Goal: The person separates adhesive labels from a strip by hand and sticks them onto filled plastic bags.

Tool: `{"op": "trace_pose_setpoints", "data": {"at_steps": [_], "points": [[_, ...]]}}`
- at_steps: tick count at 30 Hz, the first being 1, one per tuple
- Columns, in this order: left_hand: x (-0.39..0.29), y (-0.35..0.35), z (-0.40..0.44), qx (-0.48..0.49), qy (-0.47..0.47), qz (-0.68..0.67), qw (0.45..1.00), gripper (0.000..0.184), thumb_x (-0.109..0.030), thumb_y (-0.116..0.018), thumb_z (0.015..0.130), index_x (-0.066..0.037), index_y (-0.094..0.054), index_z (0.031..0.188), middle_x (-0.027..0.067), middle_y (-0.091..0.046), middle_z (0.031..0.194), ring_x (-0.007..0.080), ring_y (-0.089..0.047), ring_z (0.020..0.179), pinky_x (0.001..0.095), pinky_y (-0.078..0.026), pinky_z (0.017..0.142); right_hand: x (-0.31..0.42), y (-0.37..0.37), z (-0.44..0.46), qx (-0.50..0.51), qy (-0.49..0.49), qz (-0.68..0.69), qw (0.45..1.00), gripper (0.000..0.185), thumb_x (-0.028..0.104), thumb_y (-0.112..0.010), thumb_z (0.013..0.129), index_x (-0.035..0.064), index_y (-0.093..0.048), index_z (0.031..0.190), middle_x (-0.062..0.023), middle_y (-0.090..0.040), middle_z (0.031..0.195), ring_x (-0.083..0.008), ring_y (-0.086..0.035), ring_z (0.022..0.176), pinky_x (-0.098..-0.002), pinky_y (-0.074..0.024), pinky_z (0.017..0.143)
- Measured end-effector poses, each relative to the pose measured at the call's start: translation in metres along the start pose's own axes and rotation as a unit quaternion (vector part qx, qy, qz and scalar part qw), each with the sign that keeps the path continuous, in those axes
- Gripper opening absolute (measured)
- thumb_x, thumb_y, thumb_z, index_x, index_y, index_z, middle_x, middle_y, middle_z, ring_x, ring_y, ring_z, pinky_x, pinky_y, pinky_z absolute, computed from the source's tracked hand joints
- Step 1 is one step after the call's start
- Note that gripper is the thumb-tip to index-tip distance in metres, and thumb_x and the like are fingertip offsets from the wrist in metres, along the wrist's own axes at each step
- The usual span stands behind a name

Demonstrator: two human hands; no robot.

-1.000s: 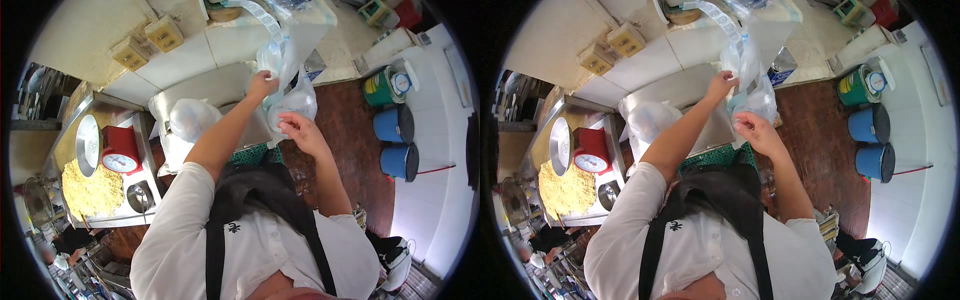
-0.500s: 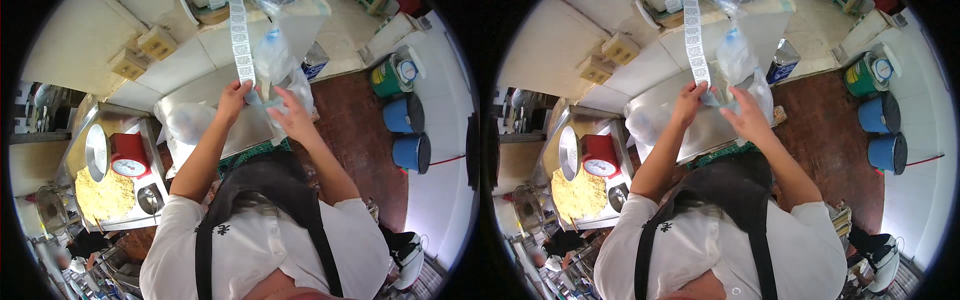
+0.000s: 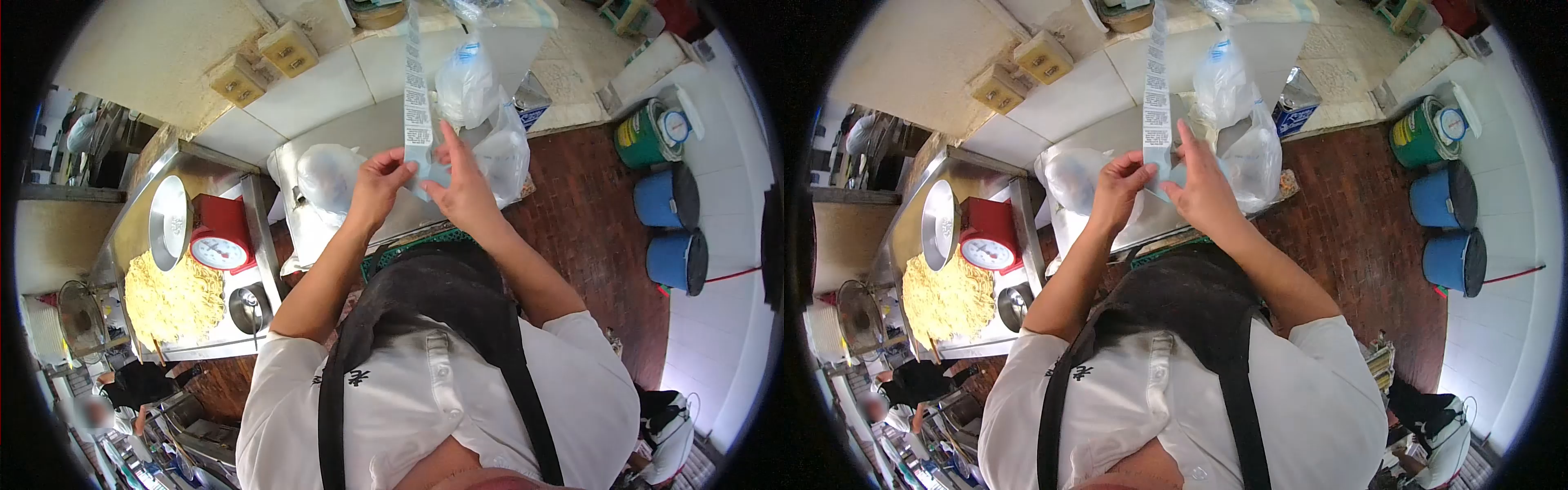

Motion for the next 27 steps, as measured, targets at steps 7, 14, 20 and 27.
{"op": "trace_pose_setpoints", "data": {"at_steps": [7, 14, 20, 27], "points": [[-0.006, -0.008, -0.001, -0.022, -0.099, 0.104, 0.989, 0.028, -0.004, -0.063, 0.096, 0.001, -0.066, 0.123, -0.0001, -0.068, 0.094, 0.0061, -0.058, 0.082, 0.0226, -0.048, 0.073, 0.029, 0.003, 0.024, -0.045, 0.175, -0.221, 0.958, 0.024, 0.015, -0.075, 0.082, 0.0048, -0.07, 0.103, -0.009, -0.065, 0.097, -0.0299, -0.06, 0.097, -0.0435, -0.0456, 0.084], [-0.005, -0.011, -0.002, 0.003, -0.084, 0.096, 0.992, 0.03, -0.002, -0.061, 0.096, -0.001, -0.064, 0.125, 0.0003, -0.067, 0.1, 0.0072, -0.058, 0.087, 0.0236, -0.048, 0.079, 0.023, 0.007, 0.033, -0.054, 0.145, -0.179, 0.972, 0.018, 0.016, -0.077, 0.081, 0.0034, -0.069, 0.091, -0.0106, -0.067, 0.081, -0.0314, -0.064, 0.082, -0.043, -0.0491, 0.076], [-0.01, -0.013, -0.007, 0.004, -0.004, 0.009, 1.0, 0.029, -0.005, -0.057, 0.098, -0.002, -0.063, 0.127, 0.0024, -0.067, 0.102, 0.0112, -0.061, 0.091, 0.0271, -0.051, 0.08, 0.01, 0.008, 0.035, -0.044, 0.055, -0.096, 0.993, 0.015, 0.014, -0.075, 0.084, 0.0012, -0.073, 0.092, -0.0154, -0.07, 0.084, -0.0332, -0.066, 0.078, -0.0409, -0.0525, 0.071], [0.002, -0.014, 0.001, 0.025, 0.024, -0.051, 0.998, 0.031, -0.004, -0.055, 0.098, -0.001, -0.06, 0.128, 0.0064, -0.065, 0.109, 0.016, -0.063, 0.095, 0.0339, -0.056, 0.079, -0.001, 0.014, 0.039, -0.019, 0.039, -0.106, 0.993, 0.016, 0.015, -0.074, 0.087, 0.0002, -0.071, 0.093, -0.0164, -0.07, 0.085, -0.0313, -0.068, 0.076, -0.0395, -0.0522, 0.067]]}}
Point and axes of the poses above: each hand's wrist, its own z-axis towards the middle knuckle, its own y-axis out of the back of the hand, x = y × z, the point moved 5 cm from there along z, towards the middle knuckle
